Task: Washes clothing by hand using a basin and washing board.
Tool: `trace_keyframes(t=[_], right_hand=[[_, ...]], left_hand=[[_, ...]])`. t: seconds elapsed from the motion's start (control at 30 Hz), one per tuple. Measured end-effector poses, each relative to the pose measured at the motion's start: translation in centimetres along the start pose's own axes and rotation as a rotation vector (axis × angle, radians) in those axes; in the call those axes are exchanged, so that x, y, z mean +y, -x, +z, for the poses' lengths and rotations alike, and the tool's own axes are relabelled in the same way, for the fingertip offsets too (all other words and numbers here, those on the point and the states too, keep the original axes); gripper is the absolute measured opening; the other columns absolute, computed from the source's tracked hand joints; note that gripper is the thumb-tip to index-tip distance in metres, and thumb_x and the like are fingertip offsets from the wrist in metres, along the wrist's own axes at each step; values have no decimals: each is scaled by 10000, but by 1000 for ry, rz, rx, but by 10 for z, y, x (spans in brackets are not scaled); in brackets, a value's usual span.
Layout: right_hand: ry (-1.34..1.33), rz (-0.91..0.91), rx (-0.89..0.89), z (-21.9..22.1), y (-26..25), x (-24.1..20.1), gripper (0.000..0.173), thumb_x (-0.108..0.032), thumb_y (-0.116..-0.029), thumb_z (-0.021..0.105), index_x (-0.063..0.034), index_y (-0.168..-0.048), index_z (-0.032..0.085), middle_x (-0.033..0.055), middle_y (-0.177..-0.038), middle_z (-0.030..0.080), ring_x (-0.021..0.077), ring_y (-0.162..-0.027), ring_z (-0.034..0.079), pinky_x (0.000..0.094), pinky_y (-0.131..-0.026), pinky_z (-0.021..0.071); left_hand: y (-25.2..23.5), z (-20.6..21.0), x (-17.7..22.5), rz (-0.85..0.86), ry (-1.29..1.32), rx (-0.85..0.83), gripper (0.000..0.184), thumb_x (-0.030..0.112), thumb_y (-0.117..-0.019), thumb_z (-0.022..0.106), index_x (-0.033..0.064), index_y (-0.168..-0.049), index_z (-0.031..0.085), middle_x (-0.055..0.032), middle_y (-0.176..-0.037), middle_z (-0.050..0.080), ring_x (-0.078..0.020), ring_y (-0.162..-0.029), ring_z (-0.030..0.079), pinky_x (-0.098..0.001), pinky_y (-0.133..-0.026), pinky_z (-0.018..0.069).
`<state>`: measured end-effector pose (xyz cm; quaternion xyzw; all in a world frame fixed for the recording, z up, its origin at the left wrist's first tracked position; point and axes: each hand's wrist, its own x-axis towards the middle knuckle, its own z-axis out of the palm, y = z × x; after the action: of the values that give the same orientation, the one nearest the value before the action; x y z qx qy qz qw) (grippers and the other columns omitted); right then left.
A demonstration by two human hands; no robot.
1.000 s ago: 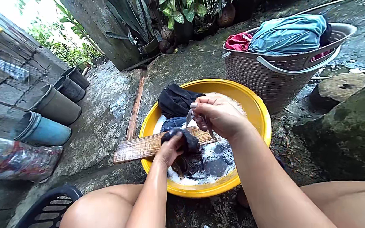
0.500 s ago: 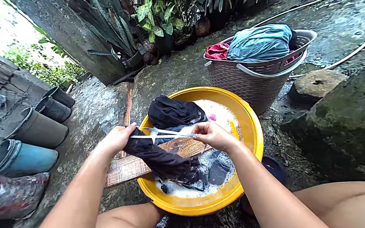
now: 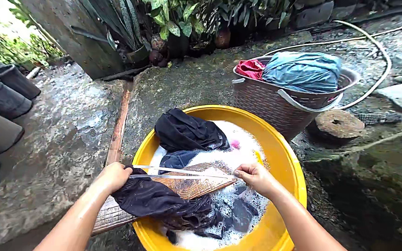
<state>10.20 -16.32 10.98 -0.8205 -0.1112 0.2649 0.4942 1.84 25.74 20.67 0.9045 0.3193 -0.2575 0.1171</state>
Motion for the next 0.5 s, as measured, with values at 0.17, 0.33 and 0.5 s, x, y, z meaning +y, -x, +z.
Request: trace_keyframes(t=[0.17,0.33,0.5], right_hand=[[-10,122,74,27,-22,22,172,-121,-1024,641,-43,-901,731,2,-653,610,66,-540,505,262,-570,451],[-75,124,117,48,-39,10,146,-72,-1036,593,-39,-1031,735,14,-698,661,62,-524,511,246,-543,461],[-284,-10,106,32,-36,-18,218,-35,-1035,485,-62,-1078,697,-42,-698,625,13,-490,492,182,-497,472]], left_hand=[[-26,57,-37,50,779,243,241,156,-1027,571,-19,-961,724,-178,-1147,692,-291,-1056,643,-550,-897,501],[-31,101,-48,166,1356,378,314,147,-1027,403,70,-901,681,-14,-942,756,-109,-891,720,-341,-817,588],[15,51,-71,470,1236,-81,376,237,-1047,409,166,-802,685,13,-667,659,-69,-580,639,-250,-553,572]])
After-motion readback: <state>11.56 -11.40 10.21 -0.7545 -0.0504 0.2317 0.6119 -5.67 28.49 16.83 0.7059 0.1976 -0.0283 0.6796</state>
